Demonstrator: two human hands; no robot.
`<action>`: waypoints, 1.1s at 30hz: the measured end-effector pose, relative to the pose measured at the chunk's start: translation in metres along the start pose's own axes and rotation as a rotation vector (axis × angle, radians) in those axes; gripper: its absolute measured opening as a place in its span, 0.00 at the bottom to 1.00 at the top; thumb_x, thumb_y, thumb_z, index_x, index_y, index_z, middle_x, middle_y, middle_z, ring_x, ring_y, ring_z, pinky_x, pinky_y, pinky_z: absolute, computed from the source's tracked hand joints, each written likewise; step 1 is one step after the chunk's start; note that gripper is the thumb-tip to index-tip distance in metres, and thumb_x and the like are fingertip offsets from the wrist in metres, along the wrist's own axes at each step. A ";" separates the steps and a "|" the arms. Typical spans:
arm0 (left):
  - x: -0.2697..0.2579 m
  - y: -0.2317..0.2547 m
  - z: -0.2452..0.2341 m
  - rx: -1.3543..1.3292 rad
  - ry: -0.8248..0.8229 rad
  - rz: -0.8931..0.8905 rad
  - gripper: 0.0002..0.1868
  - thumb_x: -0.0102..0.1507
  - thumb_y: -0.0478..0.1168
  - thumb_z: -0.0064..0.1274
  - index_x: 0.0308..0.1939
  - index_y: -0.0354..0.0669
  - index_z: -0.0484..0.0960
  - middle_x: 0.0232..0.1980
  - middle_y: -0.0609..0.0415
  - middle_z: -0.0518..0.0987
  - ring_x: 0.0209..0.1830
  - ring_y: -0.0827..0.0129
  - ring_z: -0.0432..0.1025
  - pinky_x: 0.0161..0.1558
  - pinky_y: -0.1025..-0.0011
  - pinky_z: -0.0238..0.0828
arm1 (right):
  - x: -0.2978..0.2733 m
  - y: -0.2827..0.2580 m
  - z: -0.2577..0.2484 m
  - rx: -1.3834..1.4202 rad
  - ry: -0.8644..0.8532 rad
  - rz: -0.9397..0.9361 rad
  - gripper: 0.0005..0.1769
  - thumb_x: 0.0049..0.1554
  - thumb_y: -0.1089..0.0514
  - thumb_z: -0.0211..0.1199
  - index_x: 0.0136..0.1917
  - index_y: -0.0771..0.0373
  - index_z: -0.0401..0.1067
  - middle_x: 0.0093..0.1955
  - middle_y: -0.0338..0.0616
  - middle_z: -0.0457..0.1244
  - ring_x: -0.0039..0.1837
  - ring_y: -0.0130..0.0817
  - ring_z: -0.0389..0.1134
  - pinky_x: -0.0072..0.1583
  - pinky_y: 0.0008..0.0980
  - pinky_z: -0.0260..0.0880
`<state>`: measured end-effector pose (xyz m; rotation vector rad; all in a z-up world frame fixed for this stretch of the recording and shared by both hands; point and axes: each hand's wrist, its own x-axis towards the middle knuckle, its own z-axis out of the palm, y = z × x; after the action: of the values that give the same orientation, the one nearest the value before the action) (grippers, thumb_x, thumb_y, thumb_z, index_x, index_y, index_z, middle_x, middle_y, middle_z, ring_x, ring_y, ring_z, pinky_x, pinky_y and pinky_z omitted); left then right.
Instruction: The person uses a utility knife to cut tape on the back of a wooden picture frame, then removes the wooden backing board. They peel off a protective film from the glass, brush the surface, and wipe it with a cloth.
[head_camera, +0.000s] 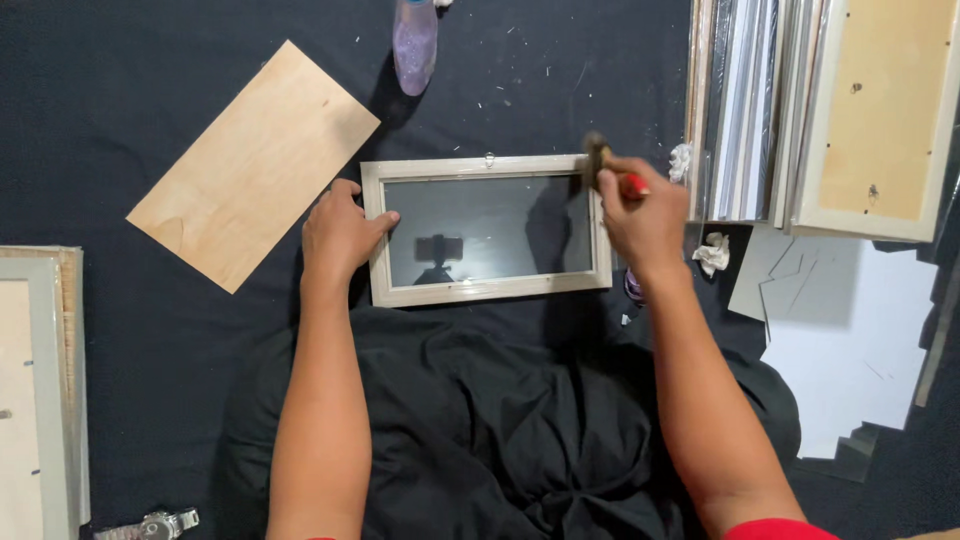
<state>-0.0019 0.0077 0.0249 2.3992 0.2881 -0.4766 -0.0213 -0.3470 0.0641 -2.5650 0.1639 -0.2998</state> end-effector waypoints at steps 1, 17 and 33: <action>0.001 -0.001 0.001 0.000 0.002 -0.001 0.37 0.57 0.50 0.68 0.62 0.29 0.74 0.47 0.41 0.81 0.54 0.40 0.76 0.55 0.43 0.71 | 0.001 0.007 -0.002 0.001 0.000 -0.002 0.07 0.58 0.53 0.67 0.50 0.47 0.83 0.38 0.47 0.71 0.47 0.56 0.73 0.47 0.44 0.71; 0.006 -0.004 0.002 0.024 -0.011 -0.008 0.36 0.58 0.50 0.66 0.63 0.30 0.74 0.47 0.42 0.80 0.54 0.41 0.76 0.54 0.43 0.70 | 0.006 -0.024 -0.009 0.054 0.010 0.103 0.13 0.58 0.53 0.64 0.36 0.63 0.76 0.29 0.56 0.65 0.37 0.55 0.70 0.39 0.40 0.68; 0.010 -0.007 0.007 0.053 -0.023 -0.030 0.37 0.58 0.52 0.67 0.64 0.33 0.73 0.51 0.40 0.78 0.58 0.37 0.74 0.57 0.38 0.68 | -0.001 0.010 0.010 -0.094 0.006 0.062 0.11 0.58 0.48 0.65 0.40 0.54 0.80 0.30 0.50 0.67 0.42 0.58 0.72 0.44 0.51 0.68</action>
<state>0.0029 0.0097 0.0117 2.4419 0.3049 -0.5305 -0.0201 -0.3500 0.0505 -2.6462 0.2658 -0.2827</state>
